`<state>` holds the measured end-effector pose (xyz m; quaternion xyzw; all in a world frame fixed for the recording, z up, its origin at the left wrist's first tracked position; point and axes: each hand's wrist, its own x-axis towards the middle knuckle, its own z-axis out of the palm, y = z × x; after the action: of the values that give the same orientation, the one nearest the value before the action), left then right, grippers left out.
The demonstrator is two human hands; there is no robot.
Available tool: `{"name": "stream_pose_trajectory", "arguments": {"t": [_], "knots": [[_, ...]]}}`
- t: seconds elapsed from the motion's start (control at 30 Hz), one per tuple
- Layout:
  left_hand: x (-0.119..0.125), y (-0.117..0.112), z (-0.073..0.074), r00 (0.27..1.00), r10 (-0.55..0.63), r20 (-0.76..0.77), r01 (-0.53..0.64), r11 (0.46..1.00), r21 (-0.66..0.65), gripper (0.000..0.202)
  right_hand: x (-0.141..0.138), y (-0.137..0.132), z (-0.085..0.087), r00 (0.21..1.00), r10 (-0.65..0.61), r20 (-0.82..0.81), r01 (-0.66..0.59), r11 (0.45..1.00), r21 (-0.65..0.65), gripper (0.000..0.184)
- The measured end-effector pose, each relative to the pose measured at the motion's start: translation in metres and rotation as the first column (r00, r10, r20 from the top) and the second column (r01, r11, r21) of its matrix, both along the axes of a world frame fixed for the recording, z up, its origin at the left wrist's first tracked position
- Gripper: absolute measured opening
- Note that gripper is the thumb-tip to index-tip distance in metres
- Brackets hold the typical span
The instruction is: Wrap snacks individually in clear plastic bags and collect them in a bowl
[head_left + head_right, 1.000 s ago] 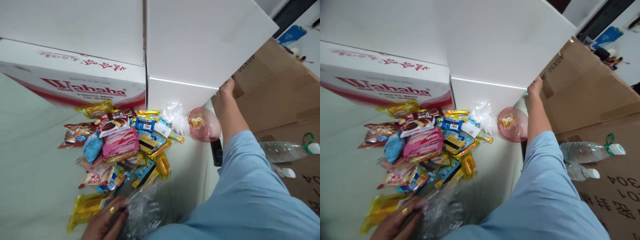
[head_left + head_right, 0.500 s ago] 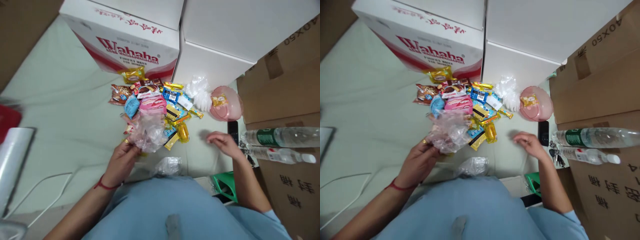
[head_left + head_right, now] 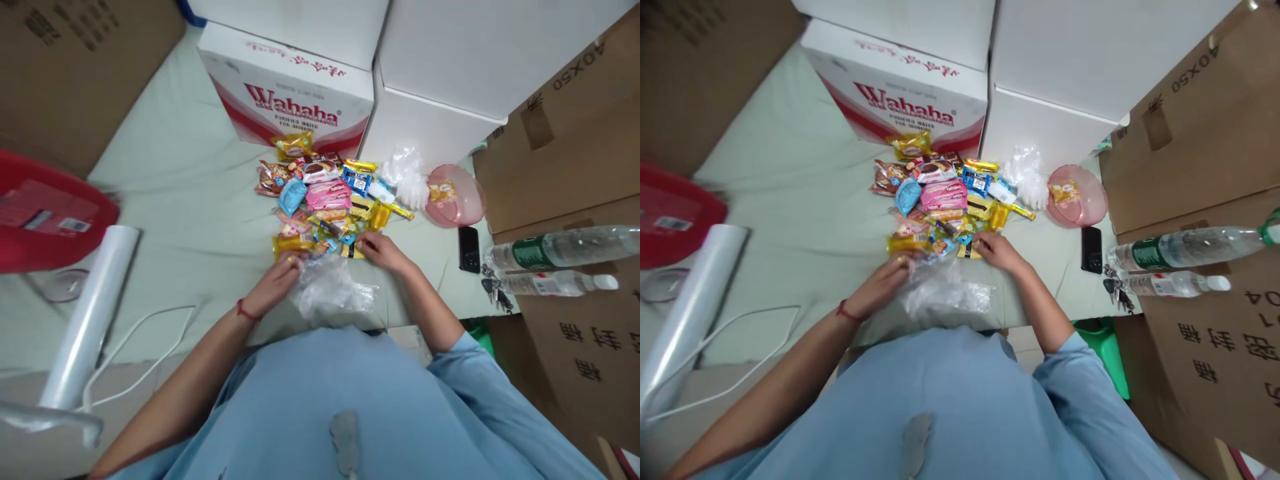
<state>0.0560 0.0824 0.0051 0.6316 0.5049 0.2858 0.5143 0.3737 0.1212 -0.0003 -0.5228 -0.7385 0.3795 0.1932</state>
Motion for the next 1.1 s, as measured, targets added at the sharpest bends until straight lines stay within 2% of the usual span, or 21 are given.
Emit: {"name": "stream_pose_trajectory", "arguments": {"t": [0.03,0.13,0.23,0.3,0.37,0.43,0.53,0.63,0.73,0.8,0.87,0.93,0.97,1.03,1.1], "knots": [[0.004,0.008,-0.004,0.994,0.104,-0.017,-0.104,0.995,-0.001,0.021,-0.003,0.008,0.000,1.000,-0.010,0.004,0.009,1.000,0.018,0.031],[0.003,0.023,-0.008,0.982,0.182,-0.047,-0.183,0.983,-0.018,0.018,-0.004,0.009,0.009,0.999,-0.029,0.014,0.029,0.999,0.020,0.028],[-0.010,0.017,-0.002,0.989,0.145,-0.022,-0.146,0.987,-0.061,0.018,0.006,-0.023,0.020,0.986,-0.164,-0.011,0.164,0.985,0.047,0.031],[-0.015,0.007,0.003,0.991,0.133,0.020,-0.130,0.984,-0.121,0.019,0.010,-0.054,0.023,0.953,-0.292,-0.078,0.294,0.956,0.017,0.034],[-0.014,-0.002,0.007,0.987,0.149,0.061,-0.136,0.974,-0.181,0.021,0.007,-0.081,0.024,0.925,-0.358,-0.126,0.357,0.934,-0.031,0.036],[-0.008,-0.008,0.008,0.978,0.177,0.107,-0.150,0.964,-0.219,0.022,-0.003,-0.101,0.022,0.928,-0.348,-0.136,0.343,0.938,-0.055,0.037],[0.001,-0.012,0.009,0.951,0.240,0.194,-0.182,0.944,-0.275,0.021,-0.020,-0.114,0.017,0.962,-0.258,-0.093,0.252,0.965,-0.071,0.052],[0.004,-0.014,0.014,0.894,0.334,0.297,-0.220,0.907,-0.359,0.017,-0.023,-0.116,0.014,0.975,-0.207,-0.079,0.201,0.977,-0.073,0.027],[-0.004,-0.020,0.020,0.814,0.437,0.383,-0.252,0.860,-0.444,0.015,-0.004,-0.112,0.017,0.924,-0.337,-0.181,0.320,0.940,-0.116,0.018],[-0.012,-0.026,0.023,0.769,0.503,0.395,-0.289,0.824,-0.487,0.015,0.015,-0.104,0.022,0.815,-0.497,-0.300,0.456,0.868,-0.198,0.023],[-0.020,-0.034,0.025,0.742,0.552,0.381,-0.320,0.791,-0.522,0.015,0.037,-0.088,0.029,0.646,-0.635,-0.423,0.597,0.766,-0.238,0.028],[-0.026,-0.041,0.025,0.731,0.581,0.358,-0.337,0.764,-0.551,0.015,0.058,-0.061,0.037,0.484,-0.691,-0.537,0.738,0.652,-0.174,0.027],[-0.027,-0.045,0.026,0.731,0.587,0.348,-0.338,0.754,-0.563,0.015,0.068,-0.044,0.041,0.431,-0.687,-0.585,0.798,0.593,-0.109,0.026],[-0.028,-0.051,0.028,0.733,0.596,0.327,-0.344,0.740,-0.578,0.017,0.089,-0.006,0.051,0.398,-0.666,-0.631,0.878,0.476,0.052,0.020],[-0.027,-0.056,0.030,0.738,0.600,0.308,-0.352,0.732,-0.583,0.018,0.106,0.035,0.062,0.423,-0.711,-0.562,0.906,0.321,0.275,0.014]]}}
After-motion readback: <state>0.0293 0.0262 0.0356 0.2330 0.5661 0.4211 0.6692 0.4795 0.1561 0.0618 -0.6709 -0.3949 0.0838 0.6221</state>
